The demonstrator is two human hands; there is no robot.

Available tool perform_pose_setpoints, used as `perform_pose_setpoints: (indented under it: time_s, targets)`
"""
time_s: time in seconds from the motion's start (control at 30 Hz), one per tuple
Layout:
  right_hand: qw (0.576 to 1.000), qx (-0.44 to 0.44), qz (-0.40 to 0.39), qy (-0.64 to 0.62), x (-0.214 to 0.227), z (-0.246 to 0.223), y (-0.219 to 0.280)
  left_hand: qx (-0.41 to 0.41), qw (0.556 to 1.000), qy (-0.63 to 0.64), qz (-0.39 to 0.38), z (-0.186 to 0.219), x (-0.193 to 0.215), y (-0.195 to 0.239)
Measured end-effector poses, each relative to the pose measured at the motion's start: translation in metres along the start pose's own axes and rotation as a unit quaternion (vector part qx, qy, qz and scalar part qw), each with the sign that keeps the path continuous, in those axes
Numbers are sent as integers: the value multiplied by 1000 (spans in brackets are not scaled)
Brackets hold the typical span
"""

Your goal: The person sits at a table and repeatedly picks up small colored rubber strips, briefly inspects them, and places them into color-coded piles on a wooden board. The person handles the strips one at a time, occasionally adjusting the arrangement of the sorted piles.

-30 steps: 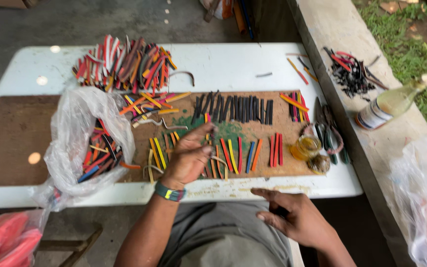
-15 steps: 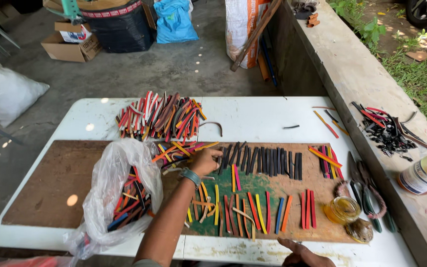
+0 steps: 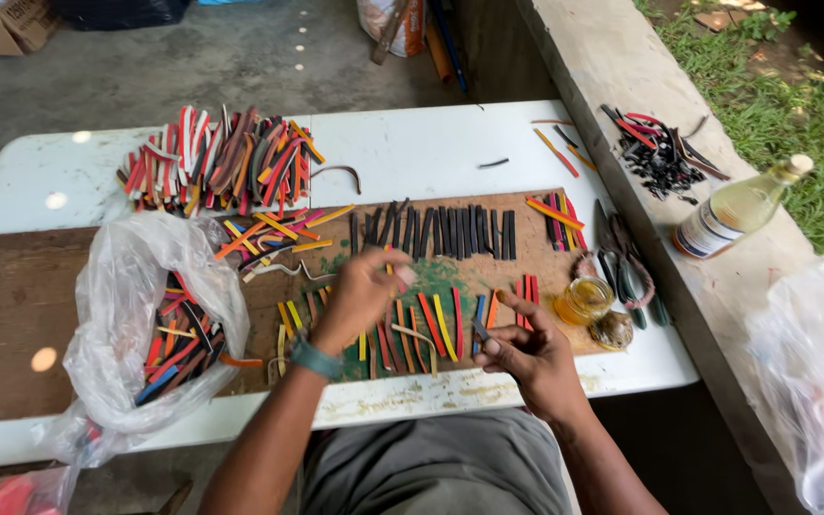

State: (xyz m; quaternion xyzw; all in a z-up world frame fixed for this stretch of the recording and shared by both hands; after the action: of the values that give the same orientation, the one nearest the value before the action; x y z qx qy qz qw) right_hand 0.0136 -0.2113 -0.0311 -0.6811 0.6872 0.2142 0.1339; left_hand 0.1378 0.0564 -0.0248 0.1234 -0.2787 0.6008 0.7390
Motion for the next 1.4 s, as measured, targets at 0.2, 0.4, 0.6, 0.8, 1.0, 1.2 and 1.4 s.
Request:
perform_pose_setpoints:
  time_s: [0.2,0.4,0.6,0.8,1.0,1.2,1.4]
  targets:
    - [998,42,-21,38,-19,-11,15,-77,951,286,-91,71,-64,66]
    - [874,276,22,400,-2,-54,30,-17,898,435,-61,65,-63,63]
    - [625,129,101,763,43,-112,-3,-74,902,425,-37,56,-61,68]
    - [583,16,55,810,58,-113,-26,-40,905,423,-6,51,-69,70]
    - [613,63,55,786,76,-104,-27,-13,884,467,-33,50,-70,66]
    - [693,182,79,693,72,-112,-6,-1,791,603,-100,52,-70,68]
    - [864,299,-108,391,15,-95,48,31,732,661,-163,61,-74,74]
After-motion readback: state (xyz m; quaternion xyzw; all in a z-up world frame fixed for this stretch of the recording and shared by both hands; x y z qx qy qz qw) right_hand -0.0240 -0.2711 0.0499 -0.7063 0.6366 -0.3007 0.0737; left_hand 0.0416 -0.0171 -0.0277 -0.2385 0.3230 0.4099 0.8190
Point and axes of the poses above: each hand's wrist, its own y-axis away from the middle knuckle, its own x-axis out of the back of the hand, z = x × y, the point moved 1 cm from there along -y, towards the middle knuckle, and after that the axes turned 9 degrees about -y, right-handed, at the moved point
